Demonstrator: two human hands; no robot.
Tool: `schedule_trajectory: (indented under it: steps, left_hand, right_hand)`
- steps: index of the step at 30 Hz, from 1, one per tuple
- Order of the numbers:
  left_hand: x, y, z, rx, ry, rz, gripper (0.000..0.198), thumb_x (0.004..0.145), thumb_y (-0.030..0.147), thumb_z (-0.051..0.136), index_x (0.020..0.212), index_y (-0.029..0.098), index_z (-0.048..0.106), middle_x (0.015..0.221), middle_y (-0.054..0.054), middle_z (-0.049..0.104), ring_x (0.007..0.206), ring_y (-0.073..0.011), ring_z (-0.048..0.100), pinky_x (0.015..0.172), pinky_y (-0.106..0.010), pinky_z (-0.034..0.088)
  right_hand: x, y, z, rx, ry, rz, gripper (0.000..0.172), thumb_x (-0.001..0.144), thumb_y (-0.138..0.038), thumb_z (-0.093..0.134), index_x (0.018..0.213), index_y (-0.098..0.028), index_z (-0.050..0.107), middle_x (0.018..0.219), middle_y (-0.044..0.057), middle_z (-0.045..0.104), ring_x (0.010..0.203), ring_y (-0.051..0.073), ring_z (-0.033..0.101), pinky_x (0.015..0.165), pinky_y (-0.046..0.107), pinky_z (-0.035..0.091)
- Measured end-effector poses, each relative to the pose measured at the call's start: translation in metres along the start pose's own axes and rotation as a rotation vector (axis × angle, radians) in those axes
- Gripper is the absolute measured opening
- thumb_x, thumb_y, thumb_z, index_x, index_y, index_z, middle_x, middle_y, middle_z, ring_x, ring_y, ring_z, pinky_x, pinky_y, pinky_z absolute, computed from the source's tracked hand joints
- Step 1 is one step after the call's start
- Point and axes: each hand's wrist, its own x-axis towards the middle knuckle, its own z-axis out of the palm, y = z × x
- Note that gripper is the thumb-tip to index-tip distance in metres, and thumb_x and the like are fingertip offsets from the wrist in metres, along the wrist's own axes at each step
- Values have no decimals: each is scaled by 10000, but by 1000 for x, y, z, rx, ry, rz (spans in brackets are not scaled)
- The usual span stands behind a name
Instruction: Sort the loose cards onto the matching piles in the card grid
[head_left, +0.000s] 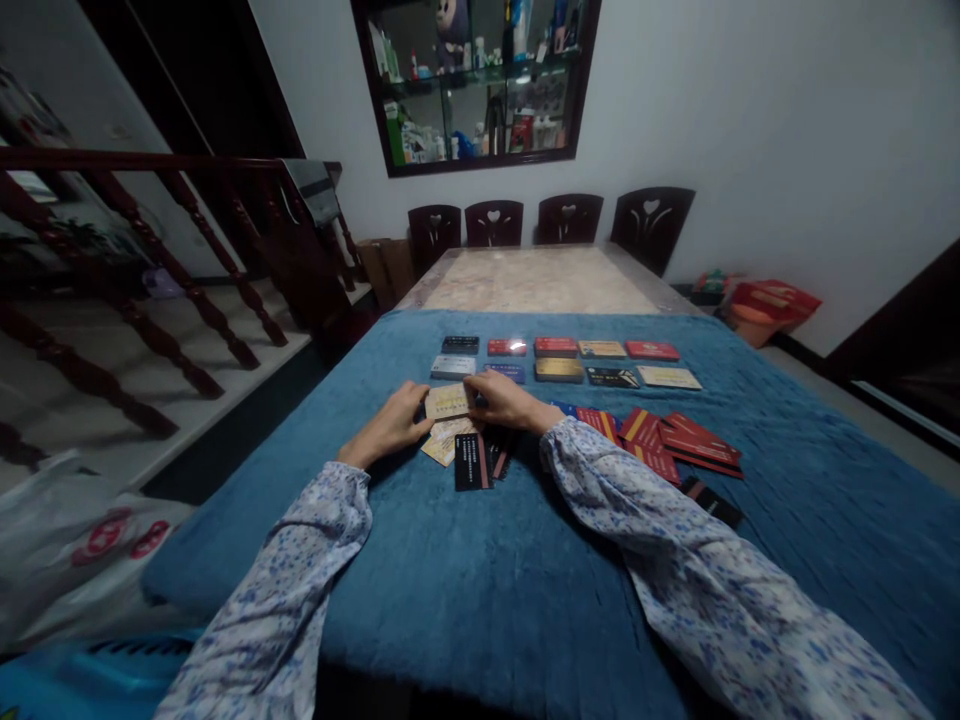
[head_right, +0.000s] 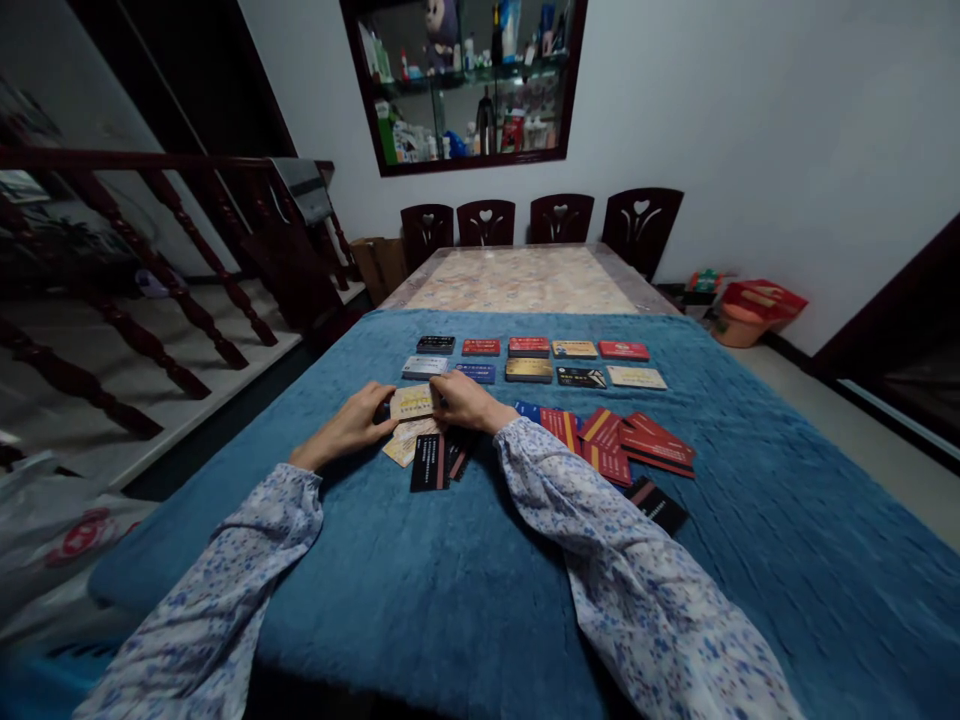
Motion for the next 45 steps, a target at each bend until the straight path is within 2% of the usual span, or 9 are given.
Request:
schedule_trajectory:
  steps: [8, 16, 20, 23, 31, 36, 39, 45]
  left_hand:
    - [12, 14, -3, -18, -24, 34, 215, 866, 245, 630, 1062, 159, 639, 987, -64, 587, 883, -210, 606, 841, -365, 532]
    - [29, 32, -2, -60, -47, 104, 200, 873, 263, 633, 1040, 152, 639, 1007, -78, 600, 858, -201, 608, 795, -352, 538]
    - [43, 38, 5, -95, -54, 154, 234, 866, 284, 651, 1065, 162, 641, 1051, -85, 613, 925, -217, 619, 827, -351, 538]
    - [54, 43, 13, -82, -62, 163, 260, 835, 268, 674, 1072, 165, 641, 1032, -76, 610, 920, -220, 613, 851, -360, 540]
    - [75, 69, 25, -62, -92, 209, 242, 843, 240, 653, 1072, 164, 631, 1035, -76, 597, 939, -234, 604, 904, -397, 538]
    - [90, 84, 30, -56, -126, 243, 263, 847, 255, 680, 1093, 173, 632, 1064, -84, 606, 927, -233, 613, 874, -385, 543]
    - [101, 95, 33, -17, -165, 256, 256, 853, 245, 674, 1090, 160, 631, 1077, -99, 600, 955, -246, 623, 885, -381, 538]
    - [124, 118, 44, -5, -200, 303, 261, 851, 230, 673, 1097, 154, 632, 1076, -99, 596, 962, -248, 631, 883, -364, 536]
  right_hand:
    - [-9, 1, -25, -15, -60, 56, 149, 794, -180, 766, 871, -160, 640, 908, 87, 706, 835, 199, 616, 730, 277, 402]
    - [-27, 14, -44, 12, -64, 57, 170, 757, -129, 756, 813, -170, 601, 842, 41, 653, 763, 163, 548, 685, 272, 353]
    - [-38, 24, -54, 1, -72, 35, 166, 759, -136, 742, 798, -177, 585, 824, 30, 634, 760, 161, 522, 688, 275, 350]
    - [-47, 34, -55, -28, -73, 71, 187, 744, -119, 747, 780, -177, 572, 798, 16, 619, 733, 149, 498, 675, 271, 341]
    - [-71, 63, -60, -56, -50, 123, 210, 729, -139, 772, 756, -178, 567, 791, 4, 611, 729, 143, 499, 671, 266, 336]
    - [-90, 68, -79, -48, -73, 159, 161, 748, -136, 747, 757, -166, 589, 795, 22, 628, 716, 141, 502, 675, 265, 349]
    - [-105, 70, -93, -33, -81, 122, 91, 789, -166, 713, 812, -158, 625, 837, 42, 653, 727, 144, 516, 686, 264, 366]
    - [-135, 73, -115, -30, -86, 167, 79, 817, -203, 685, 866, -147, 659, 859, 68, 694, 729, 162, 551, 682, 275, 382]
